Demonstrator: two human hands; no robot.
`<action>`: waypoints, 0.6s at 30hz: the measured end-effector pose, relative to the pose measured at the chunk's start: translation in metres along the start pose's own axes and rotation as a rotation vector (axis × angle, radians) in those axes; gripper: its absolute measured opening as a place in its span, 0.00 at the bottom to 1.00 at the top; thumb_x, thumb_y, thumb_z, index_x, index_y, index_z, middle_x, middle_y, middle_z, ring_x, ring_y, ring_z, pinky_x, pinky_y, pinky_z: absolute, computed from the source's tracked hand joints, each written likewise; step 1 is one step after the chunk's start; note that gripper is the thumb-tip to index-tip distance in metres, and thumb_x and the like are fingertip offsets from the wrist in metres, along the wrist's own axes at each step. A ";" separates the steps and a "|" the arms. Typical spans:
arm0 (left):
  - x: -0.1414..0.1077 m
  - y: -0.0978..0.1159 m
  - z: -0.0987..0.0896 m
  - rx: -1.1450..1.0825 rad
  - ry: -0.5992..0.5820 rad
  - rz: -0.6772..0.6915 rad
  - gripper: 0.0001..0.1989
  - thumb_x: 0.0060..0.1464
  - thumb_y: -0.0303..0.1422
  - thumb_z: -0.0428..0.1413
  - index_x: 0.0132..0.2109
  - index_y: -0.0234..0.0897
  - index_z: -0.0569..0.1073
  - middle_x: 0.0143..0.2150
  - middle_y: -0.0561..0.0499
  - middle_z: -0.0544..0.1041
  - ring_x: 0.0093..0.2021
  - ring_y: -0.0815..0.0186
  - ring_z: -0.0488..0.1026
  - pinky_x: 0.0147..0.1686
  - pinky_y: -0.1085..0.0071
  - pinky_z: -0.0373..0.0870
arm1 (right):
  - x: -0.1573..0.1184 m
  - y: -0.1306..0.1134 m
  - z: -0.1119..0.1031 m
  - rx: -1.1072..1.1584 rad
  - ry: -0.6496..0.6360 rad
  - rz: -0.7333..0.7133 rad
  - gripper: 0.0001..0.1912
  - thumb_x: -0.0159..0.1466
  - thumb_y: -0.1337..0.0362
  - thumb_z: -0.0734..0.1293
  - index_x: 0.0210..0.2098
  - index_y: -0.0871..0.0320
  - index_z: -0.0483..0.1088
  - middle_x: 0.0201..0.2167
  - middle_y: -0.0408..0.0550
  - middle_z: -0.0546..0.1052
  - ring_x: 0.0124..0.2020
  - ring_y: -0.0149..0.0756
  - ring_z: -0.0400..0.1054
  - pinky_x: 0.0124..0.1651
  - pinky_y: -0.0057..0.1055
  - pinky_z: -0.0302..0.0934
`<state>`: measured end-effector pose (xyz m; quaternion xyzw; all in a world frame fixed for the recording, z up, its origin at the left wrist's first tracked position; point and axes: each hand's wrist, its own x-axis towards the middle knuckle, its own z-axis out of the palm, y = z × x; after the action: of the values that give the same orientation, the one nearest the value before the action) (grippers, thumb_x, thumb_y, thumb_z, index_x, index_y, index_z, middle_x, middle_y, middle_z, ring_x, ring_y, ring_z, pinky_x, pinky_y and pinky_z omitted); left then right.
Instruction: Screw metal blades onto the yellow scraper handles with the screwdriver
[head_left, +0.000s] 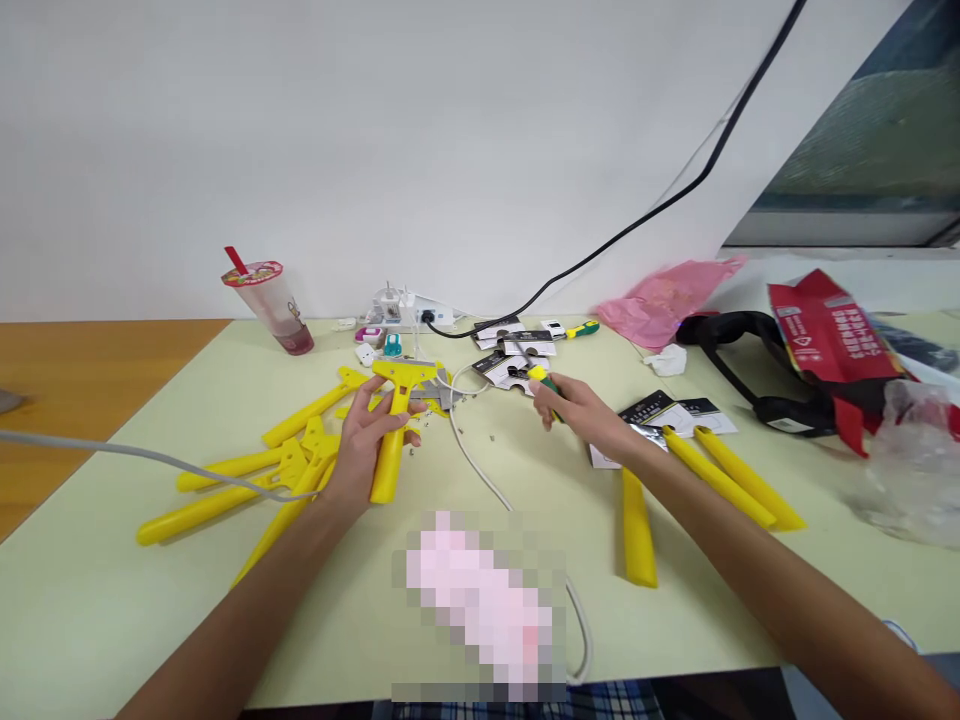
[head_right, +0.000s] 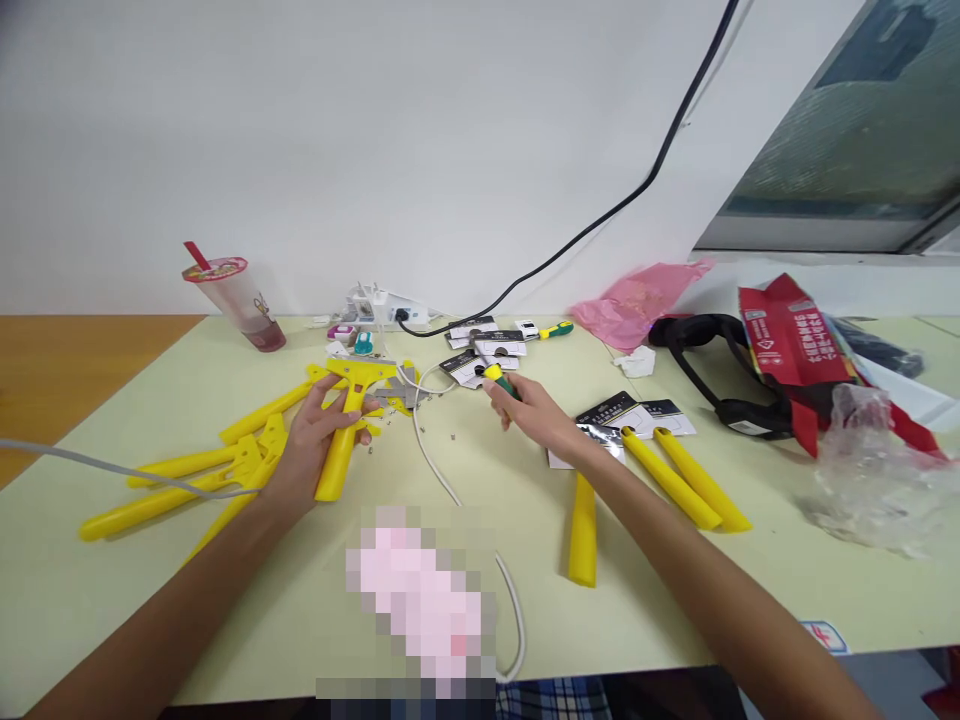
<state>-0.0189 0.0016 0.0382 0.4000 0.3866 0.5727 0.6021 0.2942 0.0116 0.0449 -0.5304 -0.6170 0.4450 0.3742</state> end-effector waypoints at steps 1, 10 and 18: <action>-0.001 -0.001 0.001 -0.018 -0.012 -0.033 0.34 0.47 0.28 0.69 0.59 0.45 0.66 0.55 0.46 0.76 0.56 0.50 0.81 0.27 0.73 0.77 | 0.016 0.006 -0.005 -0.198 0.080 -0.015 0.28 0.66 0.37 0.70 0.30 0.54 0.63 0.27 0.43 0.67 0.30 0.37 0.63 0.39 0.37 0.61; -0.006 -0.009 0.004 -0.091 -0.107 -0.151 0.31 0.49 0.28 0.70 0.57 0.46 0.67 0.54 0.47 0.74 0.54 0.52 0.81 0.23 0.74 0.75 | 0.108 0.053 -0.055 -0.815 0.226 -0.215 0.17 0.62 0.54 0.75 0.42 0.59 0.72 0.59 0.67 0.71 0.63 0.60 0.63 0.65 0.46 0.58; -0.004 -0.009 0.003 -0.118 -0.105 -0.204 0.28 0.51 0.28 0.69 0.57 0.43 0.71 0.61 0.44 0.74 0.54 0.52 0.82 0.25 0.73 0.77 | 0.143 0.048 -0.084 -0.875 0.182 -0.033 0.25 0.57 0.49 0.80 0.40 0.58 0.68 0.45 0.58 0.78 0.42 0.50 0.72 0.43 0.39 0.64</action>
<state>-0.0132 -0.0030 0.0314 0.3519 0.3586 0.5087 0.6992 0.3653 0.1675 0.0253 -0.6660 -0.7201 0.0875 0.1741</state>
